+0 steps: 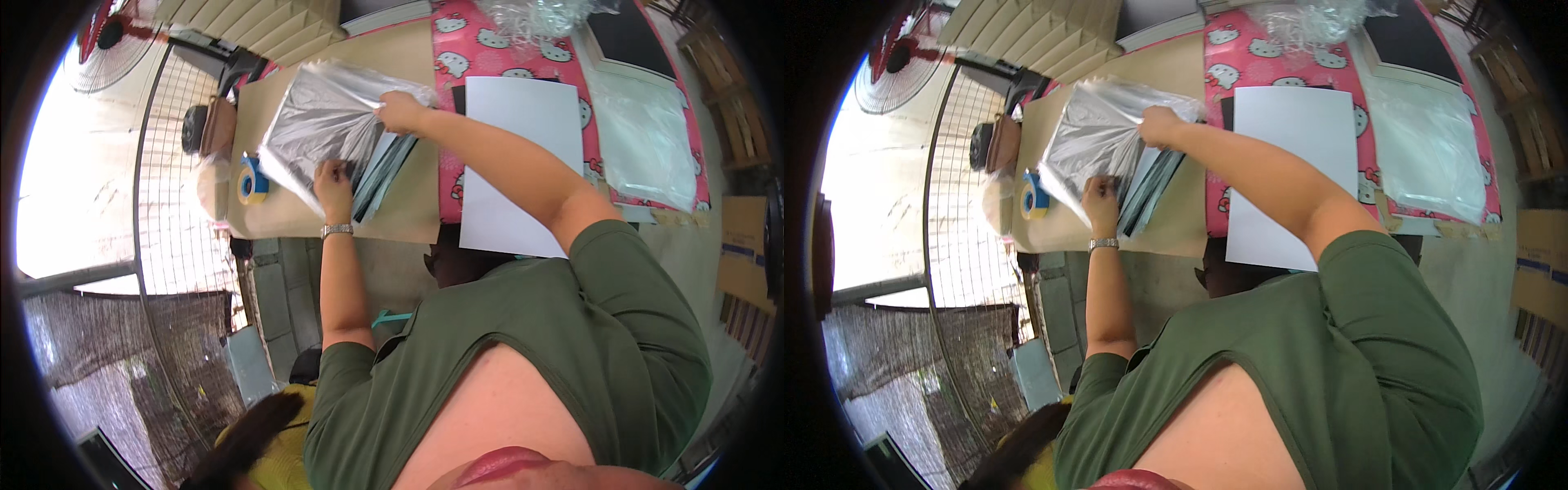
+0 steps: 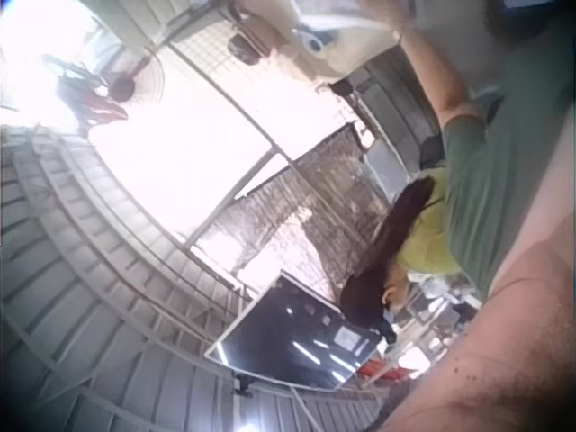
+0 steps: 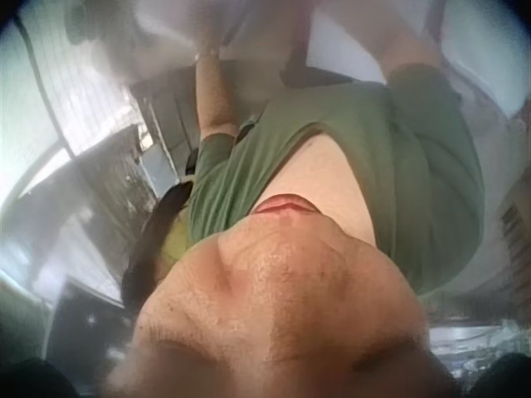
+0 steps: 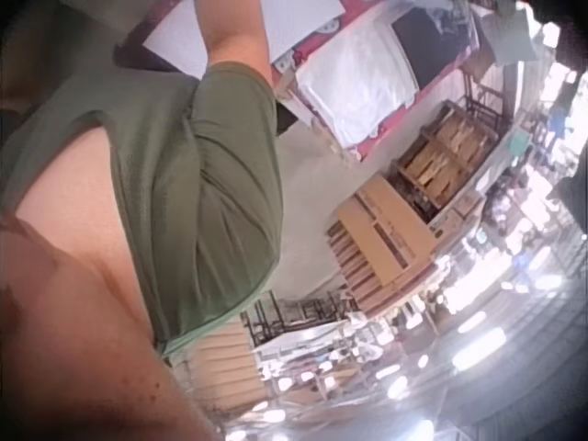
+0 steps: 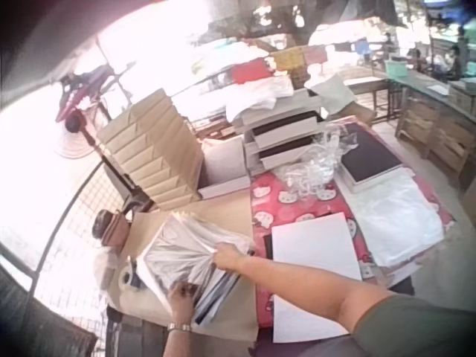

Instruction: The person puts black sheets of paper and white sheets of paper into plastic bags by hand and stacks them on the table.

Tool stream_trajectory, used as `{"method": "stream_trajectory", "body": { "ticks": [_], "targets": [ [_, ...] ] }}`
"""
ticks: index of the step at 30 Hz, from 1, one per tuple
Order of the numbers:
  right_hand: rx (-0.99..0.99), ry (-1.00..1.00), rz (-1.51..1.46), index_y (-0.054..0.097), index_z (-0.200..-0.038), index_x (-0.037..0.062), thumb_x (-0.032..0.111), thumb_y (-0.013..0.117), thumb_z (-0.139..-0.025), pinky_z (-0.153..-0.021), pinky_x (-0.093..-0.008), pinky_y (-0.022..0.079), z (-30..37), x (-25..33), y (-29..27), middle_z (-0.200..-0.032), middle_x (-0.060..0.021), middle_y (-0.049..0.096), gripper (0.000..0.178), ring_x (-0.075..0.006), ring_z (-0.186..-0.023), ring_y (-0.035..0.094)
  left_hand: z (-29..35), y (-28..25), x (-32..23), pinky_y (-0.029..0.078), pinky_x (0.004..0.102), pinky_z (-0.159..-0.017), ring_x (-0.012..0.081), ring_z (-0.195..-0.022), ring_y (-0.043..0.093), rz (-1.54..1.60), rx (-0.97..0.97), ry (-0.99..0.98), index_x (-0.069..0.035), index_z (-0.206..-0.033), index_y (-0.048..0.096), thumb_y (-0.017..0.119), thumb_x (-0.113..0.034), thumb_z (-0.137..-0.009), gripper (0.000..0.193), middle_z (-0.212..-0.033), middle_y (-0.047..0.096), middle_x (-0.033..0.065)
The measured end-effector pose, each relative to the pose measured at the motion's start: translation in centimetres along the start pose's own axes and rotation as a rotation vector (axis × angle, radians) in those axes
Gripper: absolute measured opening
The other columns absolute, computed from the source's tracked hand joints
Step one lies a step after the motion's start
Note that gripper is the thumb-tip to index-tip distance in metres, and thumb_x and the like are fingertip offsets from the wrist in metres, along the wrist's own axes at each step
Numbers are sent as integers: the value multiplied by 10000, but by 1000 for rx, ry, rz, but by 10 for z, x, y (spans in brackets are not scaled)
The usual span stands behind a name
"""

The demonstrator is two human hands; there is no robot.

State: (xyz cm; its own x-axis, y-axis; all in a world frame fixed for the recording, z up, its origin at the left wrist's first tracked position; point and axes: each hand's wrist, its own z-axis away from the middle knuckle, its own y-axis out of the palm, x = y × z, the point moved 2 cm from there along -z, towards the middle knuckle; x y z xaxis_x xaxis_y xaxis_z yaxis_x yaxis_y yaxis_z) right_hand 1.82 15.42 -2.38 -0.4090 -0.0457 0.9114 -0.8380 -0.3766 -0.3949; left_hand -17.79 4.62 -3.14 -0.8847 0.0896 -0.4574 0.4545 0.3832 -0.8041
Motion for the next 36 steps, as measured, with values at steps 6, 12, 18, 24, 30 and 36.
{"method": "stream_trajectory", "body": {
  "ticks": [6,12,18,24,30,36],
  "targets": [
    [2,133,-46,552,-1016,3,294,619,-809,-532,-354,494,15,-28,-21,-717,-153,617,363,-238,-574,615,20,14,-10,397,397,-827,300,-952,535,-78,-26,207,-35,-932,585,574,-188,-821,189,-942,613,114],
    [-491,-338,341,581,-1068,44,325,659,-745,-838,-392,442,76,-131,-159,-1023,-153,608,435,-283,-957,575,40,28,10,374,376,-905,283,-1019,527,-113,-1,246,-63,-908,649,633,-138,-748,177,-1061,619,91],
    [-783,614,812,355,-1329,84,534,596,-745,-947,-447,374,284,-262,-356,-1246,-171,476,775,-389,-1122,459,34,35,-35,402,381,-873,281,-928,552,-53,25,277,-59,-812,650,603,-30,-695,129,-942,649,73],
    [-287,344,567,599,-1012,-6,354,722,-660,-822,-390,438,374,-234,-261,-1006,-201,594,519,-339,-959,561,67,50,-182,407,381,-882,281,-968,543,277,119,436,-50,-834,637,623,4,-707,138,-930,648,64],
    [-282,202,191,662,-729,58,268,741,-649,-679,-343,453,389,-163,-251,-780,-98,600,239,-229,-738,591,87,67,-266,432,351,-851,251,-989,550,438,364,614,-65,-842,634,627,11,-718,146,-931,649,43],
    [-693,235,472,521,-1139,65,255,681,-708,-763,-372,469,362,-237,-256,-910,-191,603,498,-302,-852,593,87,61,-297,460,340,-800,242,-954,570,493,390,665,-57,-838,631,617,26,-721,144,-905,653,44]
  ]
}}
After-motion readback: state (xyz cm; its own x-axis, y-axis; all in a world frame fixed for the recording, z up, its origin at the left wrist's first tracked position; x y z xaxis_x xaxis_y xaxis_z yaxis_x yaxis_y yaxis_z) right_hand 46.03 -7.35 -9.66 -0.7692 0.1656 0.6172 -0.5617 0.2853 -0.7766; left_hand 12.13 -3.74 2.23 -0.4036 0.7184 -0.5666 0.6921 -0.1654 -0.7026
